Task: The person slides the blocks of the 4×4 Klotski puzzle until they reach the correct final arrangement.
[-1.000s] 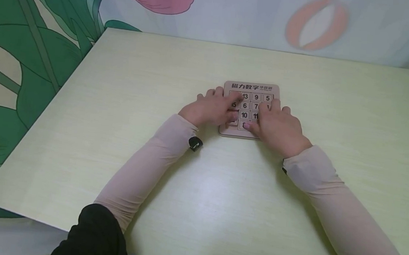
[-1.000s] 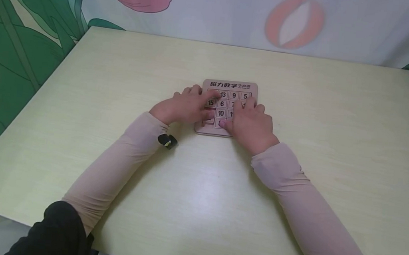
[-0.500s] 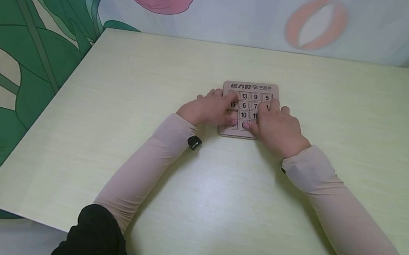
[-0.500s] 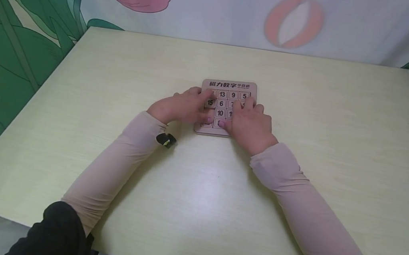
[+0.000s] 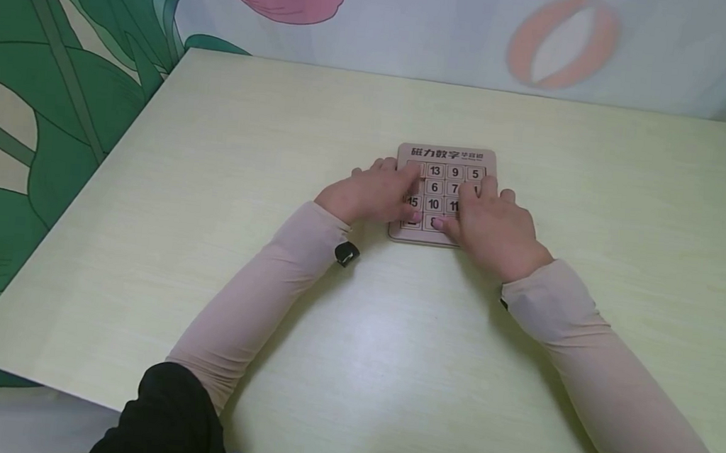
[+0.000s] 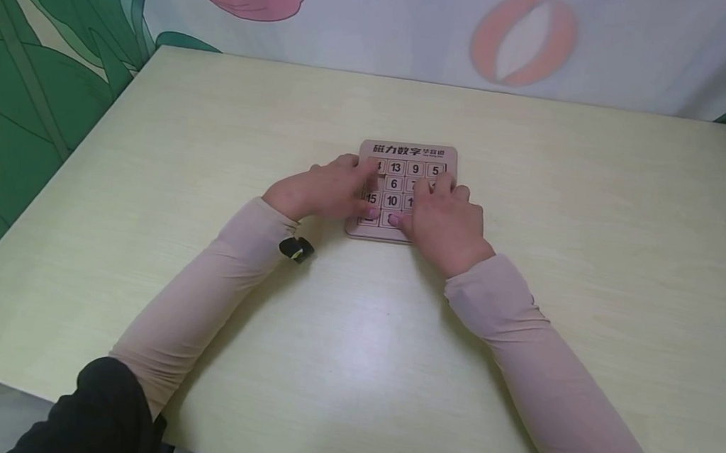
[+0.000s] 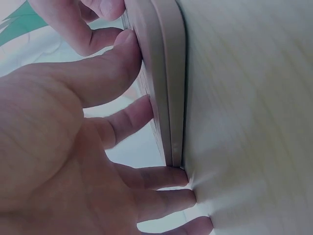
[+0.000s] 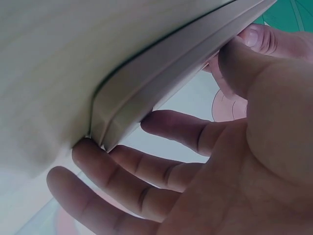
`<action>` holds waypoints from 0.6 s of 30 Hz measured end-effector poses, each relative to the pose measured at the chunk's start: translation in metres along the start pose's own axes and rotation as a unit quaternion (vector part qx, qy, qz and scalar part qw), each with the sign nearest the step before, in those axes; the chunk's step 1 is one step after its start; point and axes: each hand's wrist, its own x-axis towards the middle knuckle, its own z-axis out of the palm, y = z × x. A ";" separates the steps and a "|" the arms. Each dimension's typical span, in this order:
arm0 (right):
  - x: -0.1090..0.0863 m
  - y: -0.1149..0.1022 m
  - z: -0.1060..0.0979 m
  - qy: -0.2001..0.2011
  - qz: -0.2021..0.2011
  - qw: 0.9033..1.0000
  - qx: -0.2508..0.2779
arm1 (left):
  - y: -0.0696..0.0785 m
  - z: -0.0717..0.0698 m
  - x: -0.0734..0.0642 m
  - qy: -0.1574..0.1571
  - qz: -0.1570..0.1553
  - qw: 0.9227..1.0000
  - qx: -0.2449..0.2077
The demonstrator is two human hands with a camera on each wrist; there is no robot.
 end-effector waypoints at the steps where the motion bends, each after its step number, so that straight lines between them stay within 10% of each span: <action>1: 0.000 0.000 0.000 0.001 -0.001 1.000 -0.001 | 0.000 0.000 0.000 0.001 0.000 1.000 0.003; 18: 0.000 0.001 0.002 0.003 -0.006 1.000 -0.002 | 0.000 0.000 0.000 0.000 -0.007 1.000 0.012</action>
